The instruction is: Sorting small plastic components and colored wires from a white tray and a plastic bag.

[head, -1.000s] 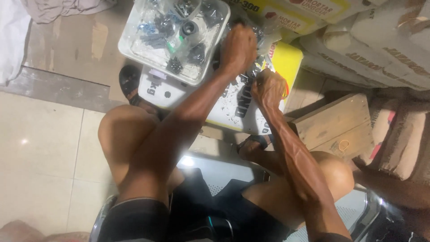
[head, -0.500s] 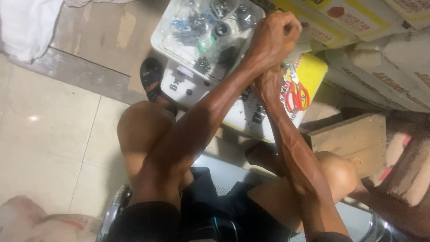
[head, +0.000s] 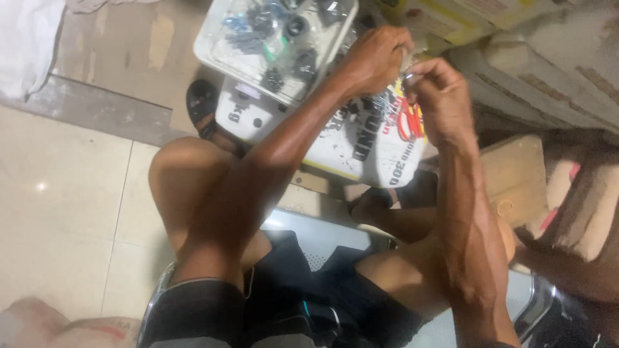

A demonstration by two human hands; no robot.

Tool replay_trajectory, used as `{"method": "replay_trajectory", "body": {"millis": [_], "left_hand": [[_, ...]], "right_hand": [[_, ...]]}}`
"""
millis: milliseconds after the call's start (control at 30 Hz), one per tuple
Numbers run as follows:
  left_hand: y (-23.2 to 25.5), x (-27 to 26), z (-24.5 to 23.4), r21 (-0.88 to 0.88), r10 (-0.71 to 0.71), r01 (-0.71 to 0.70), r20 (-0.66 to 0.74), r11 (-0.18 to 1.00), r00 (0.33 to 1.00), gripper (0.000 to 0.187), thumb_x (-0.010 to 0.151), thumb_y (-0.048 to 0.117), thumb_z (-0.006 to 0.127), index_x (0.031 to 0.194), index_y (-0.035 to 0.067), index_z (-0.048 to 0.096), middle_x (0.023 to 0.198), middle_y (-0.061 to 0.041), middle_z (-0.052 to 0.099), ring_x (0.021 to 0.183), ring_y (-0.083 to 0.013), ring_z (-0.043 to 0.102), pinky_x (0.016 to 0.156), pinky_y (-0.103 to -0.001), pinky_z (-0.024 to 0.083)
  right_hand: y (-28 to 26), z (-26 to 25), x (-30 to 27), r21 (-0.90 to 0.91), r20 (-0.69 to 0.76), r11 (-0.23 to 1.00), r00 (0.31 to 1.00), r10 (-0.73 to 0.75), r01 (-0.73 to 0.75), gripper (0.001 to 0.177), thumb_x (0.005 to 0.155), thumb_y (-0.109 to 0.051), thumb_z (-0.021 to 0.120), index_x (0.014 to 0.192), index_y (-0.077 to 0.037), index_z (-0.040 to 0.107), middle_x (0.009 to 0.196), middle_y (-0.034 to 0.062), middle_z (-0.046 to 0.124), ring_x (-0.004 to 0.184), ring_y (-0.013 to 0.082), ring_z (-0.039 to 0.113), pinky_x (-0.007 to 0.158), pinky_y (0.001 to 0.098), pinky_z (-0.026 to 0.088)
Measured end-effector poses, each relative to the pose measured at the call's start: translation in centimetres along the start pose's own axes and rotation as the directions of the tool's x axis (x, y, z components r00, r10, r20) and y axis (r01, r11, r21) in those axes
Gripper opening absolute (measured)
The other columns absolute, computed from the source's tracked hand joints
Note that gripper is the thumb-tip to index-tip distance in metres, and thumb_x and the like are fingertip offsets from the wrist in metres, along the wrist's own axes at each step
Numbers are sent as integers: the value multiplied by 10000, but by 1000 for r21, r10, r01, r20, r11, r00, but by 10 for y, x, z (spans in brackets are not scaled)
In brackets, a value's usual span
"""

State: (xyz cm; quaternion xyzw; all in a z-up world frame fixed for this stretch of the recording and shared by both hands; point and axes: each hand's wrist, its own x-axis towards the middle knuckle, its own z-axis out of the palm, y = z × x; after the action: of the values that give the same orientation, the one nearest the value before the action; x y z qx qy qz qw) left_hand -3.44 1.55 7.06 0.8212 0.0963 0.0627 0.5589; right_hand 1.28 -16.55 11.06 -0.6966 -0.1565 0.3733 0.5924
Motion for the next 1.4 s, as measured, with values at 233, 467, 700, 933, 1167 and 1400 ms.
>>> {"method": "replay_trajectory", "body": {"millis": [233,467,700,933,1167,1400], "left_hand": [[46,-40,-1,-234,143,-103,162,967,976,128,987,163,567,878,151,634,874,-23,680,773,-151,654,734,-302,572],[53,-41,-12,166,-70,47,137,985,988,218,989,41,531,814,169,554,743,29,603,649,-123,582,593,-296,550],[2,-35,24,179,-74,87,-76,980,994,192,823,225,540,656,192,452,604,1,534,595,-164,425,514,-437,266],[-2,-27,16,139,-160,170,-78,976,984,219,933,6,551,788,157,615,837,-25,697,677,-172,638,540,-328,537],[5,-28,21,-85,-232,224,-109,971,967,182,938,37,542,813,155,600,864,-10,689,732,-144,654,639,-297,558],[25,-36,31,-41,14,-36,-452,999,892,257,911,276,720,1023,205,500,990,-13,552,799,-146,650,565,-256,620]], "right_hand": [[-31,-21,-41,279,-62,956,995,-76,91,33,984,-109,681,1015,-102,689,792,-30,630,700,73,529,734,232,476],[-33,-7,-45,-320,-146,921,949,-278,220,87,1028,-163,657,1080,-94,650,976,37,675,799,128,638,720,276,578],[4,-24,-11,-458,1,821,924,-382,340,151,956,68,667,957,-79,635,850,11,652,734,83,599,712,237,477],[-21,20,-18,-316,11,930,981,-192,185,131,1036,69,625,969,-43,629,833,64,665,658,147,633,646,276,584],[-23,12,-16,-250,-105,959,980,-168,137,30,1009,-45,632,996,-65,613,870,56,673,701,142,648,702,279,622],[-19,3,-13,-225,-146,931,935,-323,286,140,1019,0,752,1018,-59,624,966,77,705,794,167,697,780,293,635]]}}
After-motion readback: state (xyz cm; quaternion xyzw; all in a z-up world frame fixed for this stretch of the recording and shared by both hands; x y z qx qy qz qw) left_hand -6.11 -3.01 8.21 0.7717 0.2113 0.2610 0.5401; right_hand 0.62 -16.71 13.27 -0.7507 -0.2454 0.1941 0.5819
